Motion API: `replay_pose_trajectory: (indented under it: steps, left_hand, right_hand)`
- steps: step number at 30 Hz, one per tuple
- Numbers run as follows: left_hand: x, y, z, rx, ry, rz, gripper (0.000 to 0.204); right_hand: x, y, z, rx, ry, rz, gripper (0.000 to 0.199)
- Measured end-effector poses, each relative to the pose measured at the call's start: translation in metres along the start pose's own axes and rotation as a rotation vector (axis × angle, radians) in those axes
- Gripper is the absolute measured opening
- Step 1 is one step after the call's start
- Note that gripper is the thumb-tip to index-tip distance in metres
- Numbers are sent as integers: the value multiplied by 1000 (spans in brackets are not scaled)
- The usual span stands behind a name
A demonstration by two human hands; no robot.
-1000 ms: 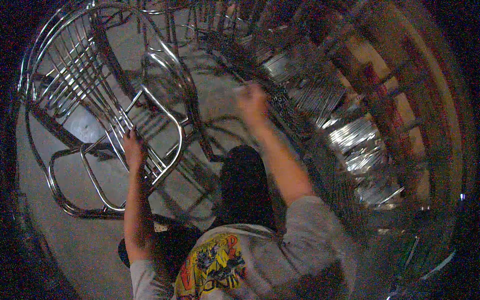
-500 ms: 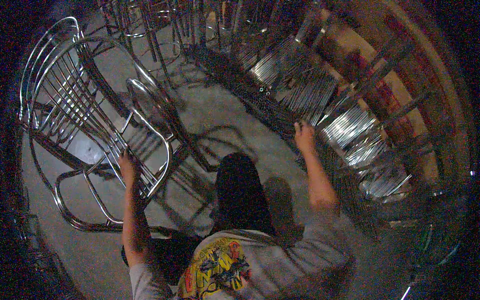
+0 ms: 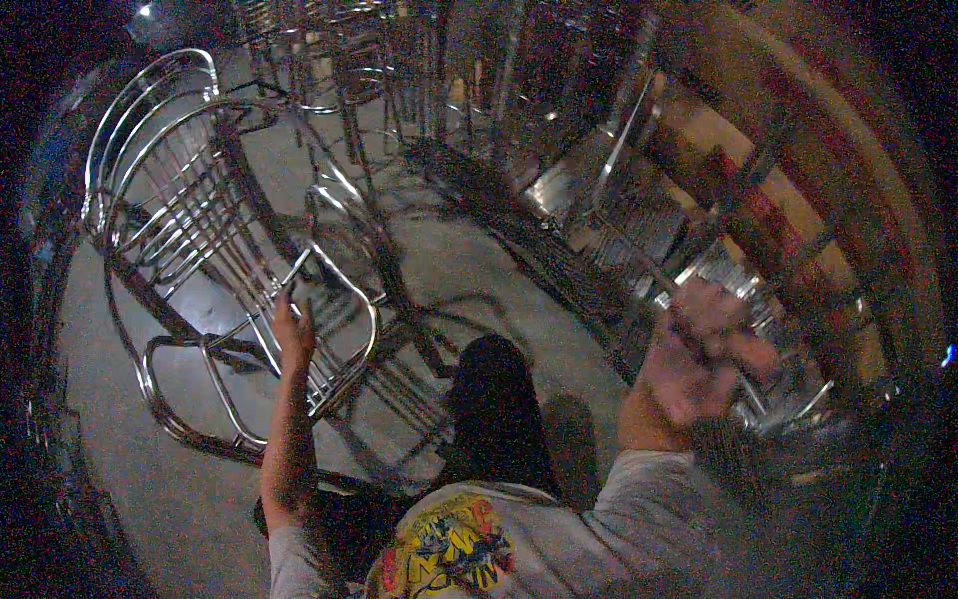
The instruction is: The person assembles a metal chair by inserting metal rods into the seat frame. They then lift the chair, move it to a stack, and pick up another chair frame to begin the process again.
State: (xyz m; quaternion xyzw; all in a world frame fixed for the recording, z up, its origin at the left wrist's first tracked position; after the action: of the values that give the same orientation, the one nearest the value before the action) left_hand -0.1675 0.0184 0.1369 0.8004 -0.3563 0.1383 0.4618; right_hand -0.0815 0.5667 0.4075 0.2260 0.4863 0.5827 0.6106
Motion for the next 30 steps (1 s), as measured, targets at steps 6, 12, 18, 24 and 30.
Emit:
replay_pose_trajectory:
  steps: [6,12,18,24,30]
  left_hand:
    - [13,64,-132,-17,-561,73,49]
    - [77,84,-179,107,-1288,-180,55]
    - [128,11,1,616,-773,-591,44]
    - [111,-42,132,501,-68,-414,45]
    - [96,-60,186,588,-33,-388,48]
  right_hand:
    - [-64,-21,78,392,22,272,14]
    - [-98,-44,38,167,788,684,20]
    - [-205,-136,-73,-905,488,883,34]
    - [-233,-307,-117,-2051,306,1020,42]
    - [-263,-331,-153,-2347,458,728,26]
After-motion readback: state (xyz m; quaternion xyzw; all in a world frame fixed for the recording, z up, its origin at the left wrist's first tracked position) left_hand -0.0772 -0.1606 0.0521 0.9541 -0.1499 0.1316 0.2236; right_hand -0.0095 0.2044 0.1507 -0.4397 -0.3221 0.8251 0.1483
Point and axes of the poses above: each hand's wrist, its own y-axis towards the middle knuckle, its own x-axis out of the back of the hand, z = x × y, the point moved 10 cm from there along y, towards the middle knuckle, and after that the axes turned 12 degrees about -x, right-handed, at the moved point
